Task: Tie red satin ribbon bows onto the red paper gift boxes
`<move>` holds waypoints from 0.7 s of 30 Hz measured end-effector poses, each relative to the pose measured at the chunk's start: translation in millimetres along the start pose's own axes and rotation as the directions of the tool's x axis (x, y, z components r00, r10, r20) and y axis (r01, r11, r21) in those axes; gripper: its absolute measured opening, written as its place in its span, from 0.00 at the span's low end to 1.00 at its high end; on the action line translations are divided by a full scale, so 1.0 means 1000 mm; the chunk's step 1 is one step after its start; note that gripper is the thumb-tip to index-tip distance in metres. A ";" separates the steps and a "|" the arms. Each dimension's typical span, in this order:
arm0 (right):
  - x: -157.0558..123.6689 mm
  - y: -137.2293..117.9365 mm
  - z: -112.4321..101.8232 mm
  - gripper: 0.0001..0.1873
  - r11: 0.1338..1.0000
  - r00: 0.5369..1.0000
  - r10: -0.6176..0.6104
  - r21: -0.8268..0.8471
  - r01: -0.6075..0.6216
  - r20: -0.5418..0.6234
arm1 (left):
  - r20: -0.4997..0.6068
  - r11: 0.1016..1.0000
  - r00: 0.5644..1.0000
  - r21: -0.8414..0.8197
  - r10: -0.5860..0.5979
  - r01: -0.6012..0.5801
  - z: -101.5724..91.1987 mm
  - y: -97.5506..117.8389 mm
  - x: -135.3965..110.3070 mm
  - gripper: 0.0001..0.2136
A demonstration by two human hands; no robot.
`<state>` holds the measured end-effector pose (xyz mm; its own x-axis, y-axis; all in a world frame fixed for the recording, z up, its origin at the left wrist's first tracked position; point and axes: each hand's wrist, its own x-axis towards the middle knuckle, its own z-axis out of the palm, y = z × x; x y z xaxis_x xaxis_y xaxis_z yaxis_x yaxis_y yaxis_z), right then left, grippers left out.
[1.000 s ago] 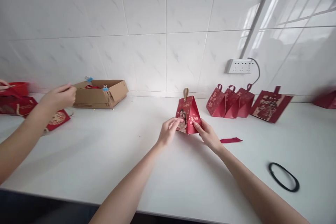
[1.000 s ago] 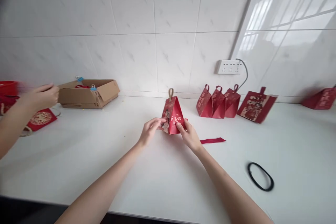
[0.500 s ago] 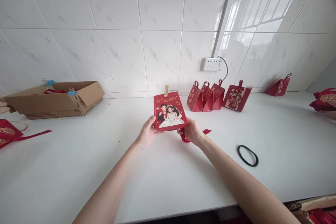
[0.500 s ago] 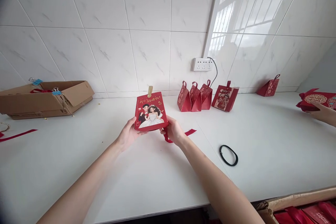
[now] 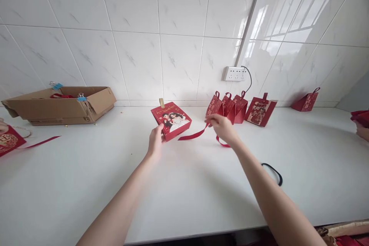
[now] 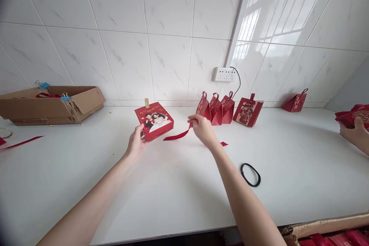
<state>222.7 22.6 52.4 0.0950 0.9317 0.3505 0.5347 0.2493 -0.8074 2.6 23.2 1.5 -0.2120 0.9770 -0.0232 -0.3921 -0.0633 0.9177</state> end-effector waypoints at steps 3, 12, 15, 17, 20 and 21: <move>0.020 -0.027 -0.036 0.20 0.998 0.984 -0.038 -0.064 0.027 -0.175 | -0.035 1.000 0.999 -0.011 0.020 -0.021 0.000 0.002 0.001 0.14; 0.057 -0.044 -0.132 0.13 0.802 0.582 -0.564 -0.556 0.219 -0.585 | -0.072 1.000 0.997 -0.022 0.019 -0.021 0.001 -0.002 0.006 0.15; 0.055 -0.011 -0.135 0.09 0.834 0.819 -0.392 -0.537 0.125 -0.419 | -0.047 0.999 0.998 -0.008 0.036 -0.037 0.001 -0.004 0.006 0.17; 0.051 0.009 -0.127 0.15 0.862 0.931 -0.252 -0.499 0.092 -0.263 | -0.019 0.999 0.998 -0.009 0.051 -0.051 0.002 -0.004 0.004 0.18; 0.044 0.025 -0.101 0.23 0.908 0.989 -0.131 -0.410 0.092 -0.070 | 0.035 0.997 0.996 0.001 0.077 -0.077 0.004 -0.002 -0.001 0.19; 0.041 0.025 -0.088 0.23 0.925 0.992 -0.122 -0.366 0.105 -0.024 | 0.058 0.996 0.995 0.009 0.087 -0.088 0.004 -0.002 -0.003 0.19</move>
<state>314.3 43.9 88.4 0.0490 0.8880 0.4572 0.8118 0.2313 -0.5362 7.8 21.7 1.8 -0.1934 0.9779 0.0796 -0.3640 -0.1468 0.9198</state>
